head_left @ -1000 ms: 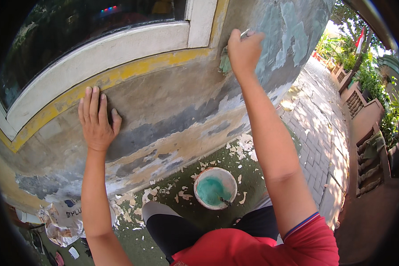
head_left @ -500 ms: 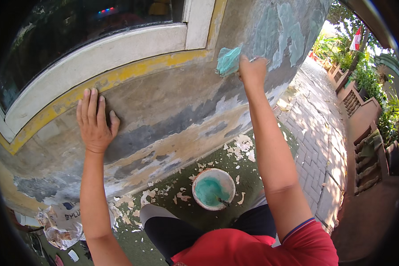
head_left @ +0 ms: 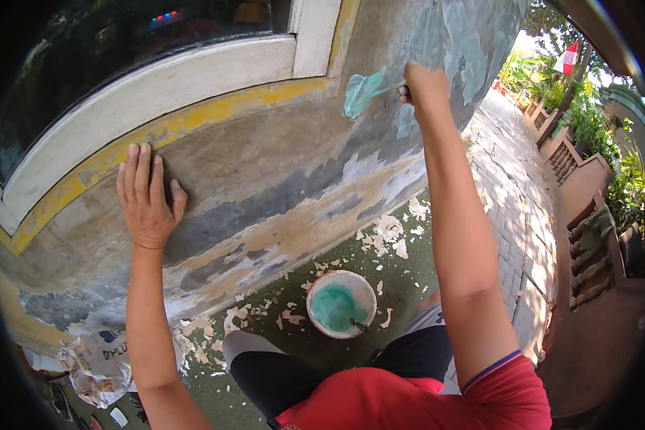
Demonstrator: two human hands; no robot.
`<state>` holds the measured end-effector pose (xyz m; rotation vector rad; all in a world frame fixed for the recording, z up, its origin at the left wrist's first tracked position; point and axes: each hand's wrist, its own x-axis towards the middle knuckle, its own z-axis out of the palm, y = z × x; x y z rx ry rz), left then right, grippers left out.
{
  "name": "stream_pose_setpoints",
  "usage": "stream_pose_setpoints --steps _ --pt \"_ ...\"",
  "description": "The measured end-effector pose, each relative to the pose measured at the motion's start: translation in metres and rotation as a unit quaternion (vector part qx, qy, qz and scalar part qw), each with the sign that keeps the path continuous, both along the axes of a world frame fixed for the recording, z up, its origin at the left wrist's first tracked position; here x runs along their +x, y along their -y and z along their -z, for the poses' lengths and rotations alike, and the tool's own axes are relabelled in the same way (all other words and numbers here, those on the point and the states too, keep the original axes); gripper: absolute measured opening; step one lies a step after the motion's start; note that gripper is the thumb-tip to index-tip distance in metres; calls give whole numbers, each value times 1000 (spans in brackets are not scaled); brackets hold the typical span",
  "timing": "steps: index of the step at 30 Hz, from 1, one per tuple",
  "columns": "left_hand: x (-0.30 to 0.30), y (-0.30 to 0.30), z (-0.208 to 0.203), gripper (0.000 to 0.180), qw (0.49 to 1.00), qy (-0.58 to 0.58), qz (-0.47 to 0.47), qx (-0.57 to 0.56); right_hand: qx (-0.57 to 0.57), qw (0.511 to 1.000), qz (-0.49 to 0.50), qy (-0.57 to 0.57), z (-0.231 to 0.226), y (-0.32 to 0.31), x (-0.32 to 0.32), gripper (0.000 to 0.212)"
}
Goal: The person applies plaster to an exterior wall using a putty knife, dipping the knife into a bucket of plaster mixture between applications.
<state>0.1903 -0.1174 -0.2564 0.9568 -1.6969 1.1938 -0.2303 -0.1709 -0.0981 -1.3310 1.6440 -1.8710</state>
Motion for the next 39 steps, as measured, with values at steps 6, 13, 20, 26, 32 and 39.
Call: stream_pose_setpoints --steps 6,13,20,26,32,39 --pt "-1 1 -1 52 1000 -2 10 -2 27 988 -27 149 49 16 25 20" --pt "-2 0 -1 52 1000 -4 12 5 -43 959 -26 279 -7 43 10 14" --pt "-2 0 0 52 1000 -2 11 2 25 989 -19 143 -22 19 -27 12" --pt "-1 0 -2 49 1000 0 7 -11 72 993 -55 70 30 24 2 18" --pt "-4 1 -1 48 1000 -7 8 -9 -43 992 -69 92 -10 45 13 16" --pt "-4 0 -1 53 1000 1 9 -5 23 1000 -10 14 -29 4 -13 22"
